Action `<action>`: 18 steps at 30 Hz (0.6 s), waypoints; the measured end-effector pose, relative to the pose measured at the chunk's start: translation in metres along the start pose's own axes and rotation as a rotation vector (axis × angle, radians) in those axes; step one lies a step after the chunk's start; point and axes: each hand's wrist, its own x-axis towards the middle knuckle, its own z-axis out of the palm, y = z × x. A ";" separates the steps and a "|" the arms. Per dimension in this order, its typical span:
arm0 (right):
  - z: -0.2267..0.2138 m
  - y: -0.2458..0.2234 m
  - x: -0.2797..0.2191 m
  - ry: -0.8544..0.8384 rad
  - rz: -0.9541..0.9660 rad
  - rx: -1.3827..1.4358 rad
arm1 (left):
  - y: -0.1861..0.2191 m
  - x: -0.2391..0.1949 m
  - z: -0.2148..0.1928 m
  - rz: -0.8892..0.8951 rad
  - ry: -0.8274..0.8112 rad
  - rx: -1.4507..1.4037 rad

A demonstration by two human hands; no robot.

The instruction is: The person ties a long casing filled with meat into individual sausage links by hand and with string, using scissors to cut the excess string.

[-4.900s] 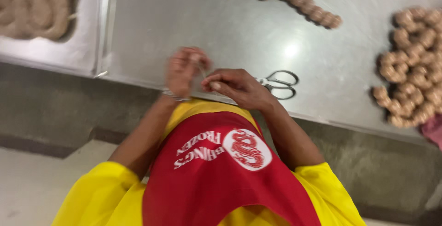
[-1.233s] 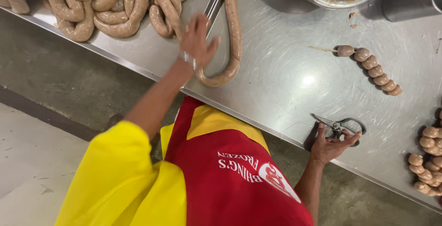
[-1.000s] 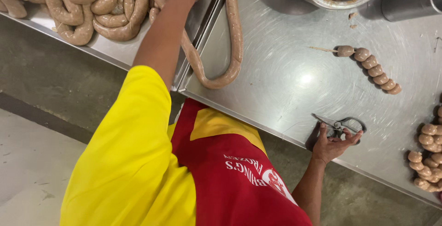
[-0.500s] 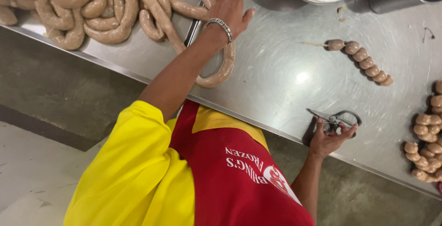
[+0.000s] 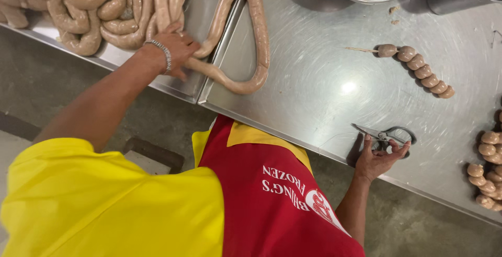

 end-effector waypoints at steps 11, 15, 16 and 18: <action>0.000 -0.003 -0.001 0.012 -0.095 -0.022 | 0.003 -0.016 -0.133 -0.085 0.503 -0.254; -0.001 -0.007 0.001 0.014 -0.029 -0.020 | 0.032 -0.037 -0.220 -0.014 0.465 -0.711; 0.000 -0.008 0.001 0.016 -0.027 -0.020 | 0.039 -0.046 -0.240 0.085 0.387 -0.883; 0.000 -0.008 0.001 0.019 0.039 -0.034 | 0.049 -0.057 -0.271 0.105 0.397 -0.877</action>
